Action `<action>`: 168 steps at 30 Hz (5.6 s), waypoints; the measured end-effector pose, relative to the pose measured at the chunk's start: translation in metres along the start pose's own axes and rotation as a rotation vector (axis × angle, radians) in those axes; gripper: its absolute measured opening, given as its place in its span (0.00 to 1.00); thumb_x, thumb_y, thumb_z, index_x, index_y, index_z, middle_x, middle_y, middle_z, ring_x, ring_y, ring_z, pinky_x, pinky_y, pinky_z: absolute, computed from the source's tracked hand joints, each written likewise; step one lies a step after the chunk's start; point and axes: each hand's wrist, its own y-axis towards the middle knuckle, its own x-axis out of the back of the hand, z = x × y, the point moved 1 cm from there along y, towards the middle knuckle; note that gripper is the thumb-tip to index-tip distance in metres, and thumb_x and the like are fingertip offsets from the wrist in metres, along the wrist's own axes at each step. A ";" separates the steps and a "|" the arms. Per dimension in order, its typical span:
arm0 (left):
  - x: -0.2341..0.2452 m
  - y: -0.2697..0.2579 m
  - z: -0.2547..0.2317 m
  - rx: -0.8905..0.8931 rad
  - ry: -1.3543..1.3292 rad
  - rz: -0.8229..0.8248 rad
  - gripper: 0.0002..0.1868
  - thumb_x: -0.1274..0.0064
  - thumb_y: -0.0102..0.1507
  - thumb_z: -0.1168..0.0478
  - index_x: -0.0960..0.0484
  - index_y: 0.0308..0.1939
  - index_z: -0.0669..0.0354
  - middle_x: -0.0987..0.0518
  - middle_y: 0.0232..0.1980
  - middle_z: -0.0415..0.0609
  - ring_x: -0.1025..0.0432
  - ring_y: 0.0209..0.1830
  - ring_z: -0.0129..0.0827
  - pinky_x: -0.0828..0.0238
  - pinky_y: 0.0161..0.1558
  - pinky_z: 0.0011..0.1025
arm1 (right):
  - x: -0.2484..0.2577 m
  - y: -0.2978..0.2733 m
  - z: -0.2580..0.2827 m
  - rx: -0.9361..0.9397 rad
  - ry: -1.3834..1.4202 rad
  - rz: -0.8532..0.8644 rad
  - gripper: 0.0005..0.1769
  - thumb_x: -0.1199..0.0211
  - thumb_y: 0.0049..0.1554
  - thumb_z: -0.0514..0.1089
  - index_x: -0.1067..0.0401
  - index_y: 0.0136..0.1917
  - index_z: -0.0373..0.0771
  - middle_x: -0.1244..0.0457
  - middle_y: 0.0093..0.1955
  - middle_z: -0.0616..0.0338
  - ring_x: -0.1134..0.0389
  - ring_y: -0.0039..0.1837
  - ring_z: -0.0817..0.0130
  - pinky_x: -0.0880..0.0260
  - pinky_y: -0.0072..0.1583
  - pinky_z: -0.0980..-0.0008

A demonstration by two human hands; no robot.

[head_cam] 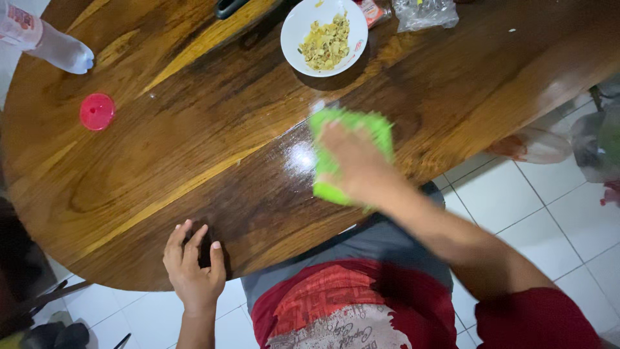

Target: The person wipes a wooden table with a green cloth, moving a water bottle, a pink coaster, a plate of food, a cooking pot, and a snack packet aside to reach different areas. The person continues wiping around the items and returns them to their positions.

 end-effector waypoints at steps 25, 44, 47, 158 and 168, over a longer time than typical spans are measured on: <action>0.000 0.000 -0.001 0.023 -0.004 -0.007 0.17 0.41 0.62 0.63 0.17 0.55 0.59 0.26 0.68 0.55 0.33 0.73 0.54 0.39 0.72 0.47 | 0.001 -0.059 -0.021 -0.030 0.000 -0.095 0.49 0.37 0.51 0.65 0.46 0.80 0.46 0.52 0.83 0.52 0.56 0.84 0.54 0.59 0.79 0.45; 0.009 0.005 -0.001 0.016 -0.096 -0.060 0.18 0.44 0.64 0.57 0.17 0.56 0.59 0.25 0.66 0.55 0.33 0.71 0.54 0.40 0.70 0.47 | -0.003 -0.007 0.051 -0.049 -0.253 -0.124 0.53 0.47 0.56 0.73 0.53 0.83 0.43 0.66 0.86 0.42 0.68 0.85 0.40 0.74 0.75 0.27; 0.008 0.002 0.001 0.024 -0.115 -0.054 0.20 0.48 0.66 0.54 0.18 0.58 0.59 0.26 0.67 0.56 0.34 0.73 0.55 0.41 0.71 0.48 | -0.030 0.000 0.131 0.036 -0.250 0.226 0.49 0.46 0.56 0.75 0.48 0.80 0.47 0.64 0.86 0.51 0.67 0.88 0.51 0.74 0.82 0.34; -0.198 0.337 -0.051 -0.164 0.077 0.601 0.34 0.72 0.74 0.46 0.54 0.82 0.56 0.58 0.86 0.48 0.67 0.86 0.41 0.75 0.80 0.47 | -0.038 -0.046 0.078 0.168 0.065 -0.537 0.16 0.36 0.54 0.45 0.23 0.54 0.34 0.36 0.67 0.45 0.38 0.73 0.47 0.40 0.70 0.48; -0.122 0.247 0.088 -0.022 0.075 0.429 0.36 0.64 0.72 0.47 0.52 0.81 0.57 0.55 0.85 0.52 0.61 0.85 0.44 0.68 0.79 0.49 | -0.040 -0.047 0.075 0.182 0.118 -0.565 0.16 0.38 0.57 0.47 0.23 0.54 0.36 0.35 0.67 0.47 0.37 0.73 0.48 0.40 0.71 0.51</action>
